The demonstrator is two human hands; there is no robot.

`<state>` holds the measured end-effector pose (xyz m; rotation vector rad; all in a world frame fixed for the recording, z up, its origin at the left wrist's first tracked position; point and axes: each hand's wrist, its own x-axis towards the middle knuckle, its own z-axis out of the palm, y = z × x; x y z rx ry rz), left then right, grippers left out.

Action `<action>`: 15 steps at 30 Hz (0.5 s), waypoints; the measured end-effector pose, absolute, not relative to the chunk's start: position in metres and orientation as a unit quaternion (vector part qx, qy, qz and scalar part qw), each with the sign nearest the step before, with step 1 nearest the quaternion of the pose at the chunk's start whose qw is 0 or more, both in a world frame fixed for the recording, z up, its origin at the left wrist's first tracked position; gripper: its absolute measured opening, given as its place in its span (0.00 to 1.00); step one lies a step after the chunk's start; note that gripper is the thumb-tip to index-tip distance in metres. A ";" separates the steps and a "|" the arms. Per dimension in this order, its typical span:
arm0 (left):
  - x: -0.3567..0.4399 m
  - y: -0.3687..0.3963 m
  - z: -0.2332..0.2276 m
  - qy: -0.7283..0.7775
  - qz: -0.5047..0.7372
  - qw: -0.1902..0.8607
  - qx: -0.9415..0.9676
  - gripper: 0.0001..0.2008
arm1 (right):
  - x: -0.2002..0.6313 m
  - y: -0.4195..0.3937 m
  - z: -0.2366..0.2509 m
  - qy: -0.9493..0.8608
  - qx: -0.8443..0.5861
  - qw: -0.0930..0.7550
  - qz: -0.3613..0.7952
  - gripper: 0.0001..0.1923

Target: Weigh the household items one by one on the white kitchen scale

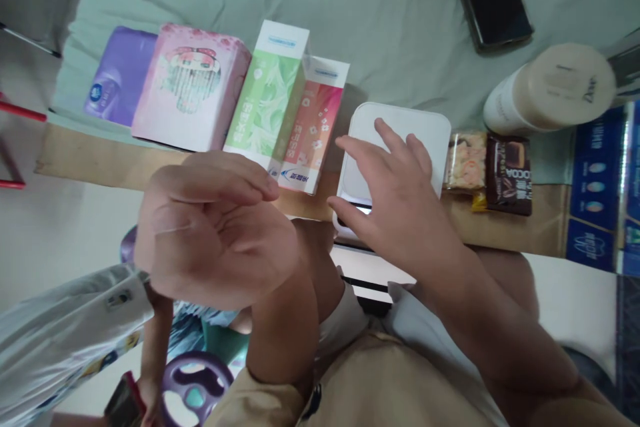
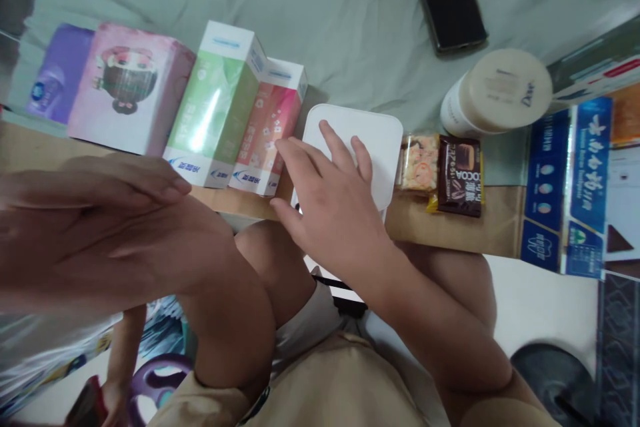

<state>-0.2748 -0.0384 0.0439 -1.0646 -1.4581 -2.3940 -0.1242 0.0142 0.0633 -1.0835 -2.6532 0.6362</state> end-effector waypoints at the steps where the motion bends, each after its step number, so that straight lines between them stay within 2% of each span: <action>1: -0.266 -0.031 0.047 -0.445 -0.811 0.106 -0.365 0.19 | -0.118 0.016 0.066 -0.898 -0.369 0.121 0.206 0.27; 4: -0.241 -0.018 0.053 -0.385 -0.830 0.092 -0.393 0.16 | -0.097 0.023 0.070 -0.893 -0.378 0.178 0.169 0.25; 6: -0.224 -0.015 0.057 -0.390 -0.829 0.049 -0.398 0.18 | -0.080 0.030 0.073 -0.887 -0.383 0.214 0.147 0.23; 11: -0.188 -0.012 0.058 -0.454 -0.745 -0.047 -0.487 0.21 | -0.033 0.050 0.079 -0.869 -0.397 0.273 0.115 0.20; 15: -0.151 -0.001 0.054 -0.412 -0.735 -0.134 -0.522 0.20 | 0.006 0.067 0.079 -0.818 -0.445 0.342 0.123 0.17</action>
